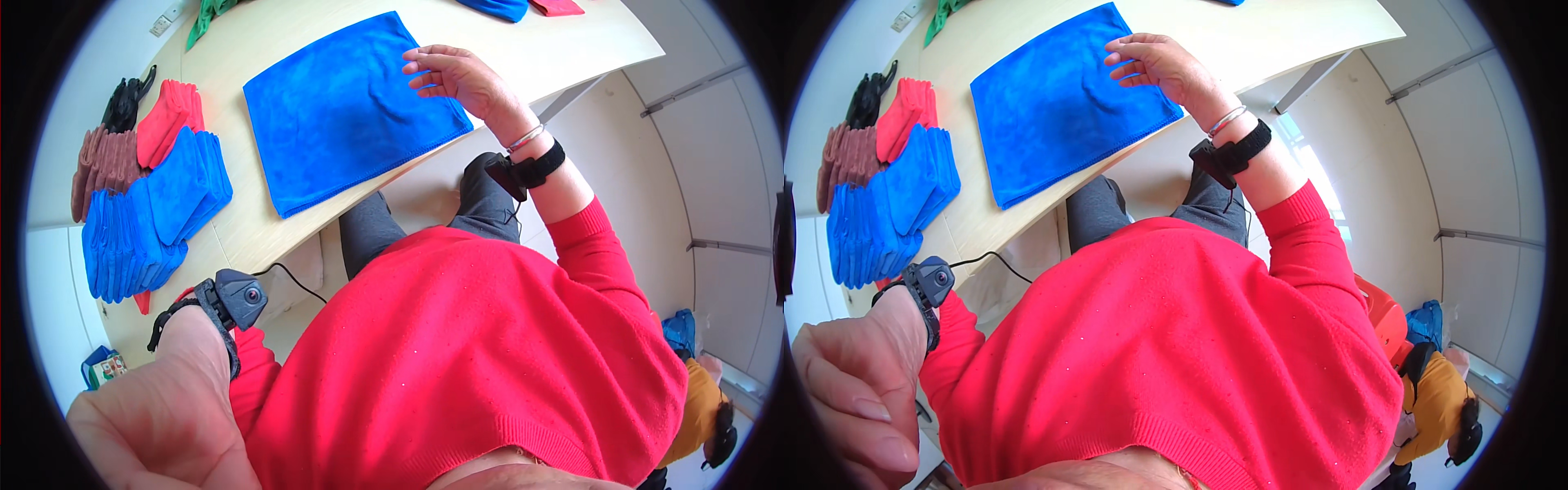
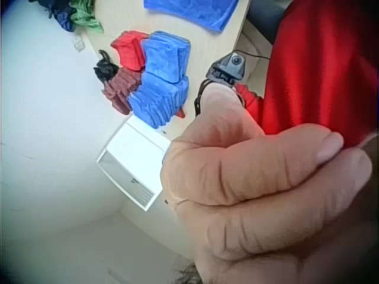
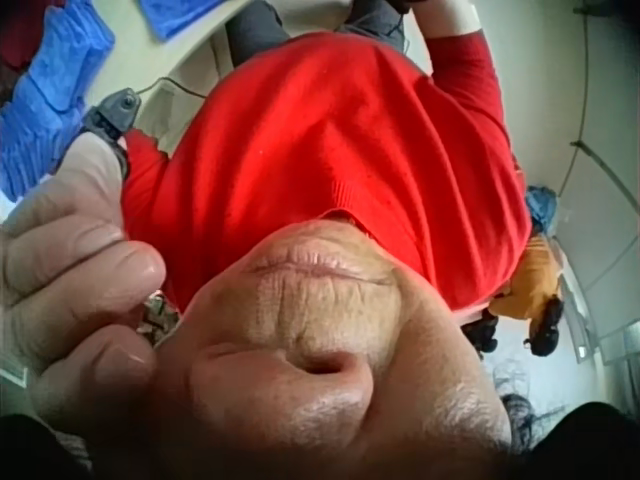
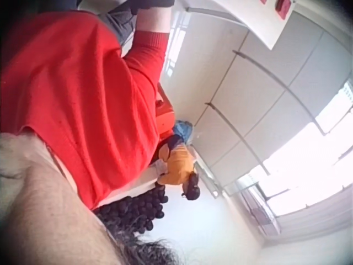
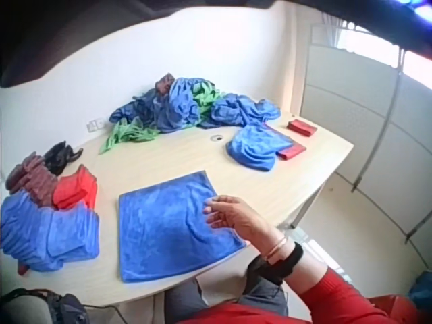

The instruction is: Folding pieces of blue fabric at a table and stacking them.

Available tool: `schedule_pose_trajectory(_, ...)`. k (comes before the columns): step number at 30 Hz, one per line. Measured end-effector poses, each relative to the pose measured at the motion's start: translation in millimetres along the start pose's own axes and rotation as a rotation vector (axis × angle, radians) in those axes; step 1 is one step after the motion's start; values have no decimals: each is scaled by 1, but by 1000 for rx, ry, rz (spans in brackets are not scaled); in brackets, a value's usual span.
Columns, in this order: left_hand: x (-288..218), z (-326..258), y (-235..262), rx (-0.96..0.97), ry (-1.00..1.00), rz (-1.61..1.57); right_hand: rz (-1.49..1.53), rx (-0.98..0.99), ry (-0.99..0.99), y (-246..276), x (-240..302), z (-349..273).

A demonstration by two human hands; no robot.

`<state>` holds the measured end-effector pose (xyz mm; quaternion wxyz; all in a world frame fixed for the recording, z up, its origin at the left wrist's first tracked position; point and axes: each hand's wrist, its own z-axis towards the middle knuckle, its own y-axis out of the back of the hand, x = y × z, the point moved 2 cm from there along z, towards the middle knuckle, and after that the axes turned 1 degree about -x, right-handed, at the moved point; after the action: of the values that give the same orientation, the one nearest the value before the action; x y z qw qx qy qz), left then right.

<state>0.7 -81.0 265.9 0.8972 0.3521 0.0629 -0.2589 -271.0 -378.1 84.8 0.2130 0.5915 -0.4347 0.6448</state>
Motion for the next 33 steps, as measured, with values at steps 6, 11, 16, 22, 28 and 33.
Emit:
schedule_pose_trajectory(6,4,-13,15,-43,43,17,-38,-17,17,-1,2,2)
schedule_pose_trajectory(11,-8,25,-51,-78,52,66,-126,-58,57,13,3,7)
schedule_pose_trajectory(16,66,6,-159,374,156,103,-621,-102,207,15,1,11)
schedule_pose_trajectory(22,89,-68,-175,601,148,318,-1390,167,594,-23,-32,-8)
schedule_pose_trajectory(28,78,-78,-166,645,141,302,-1460,300,598,-4,-30,-35)
schedule_pose_trajectory(33,94,-67,-159,625,237,150,-1436,207,413,23,-13,-25)
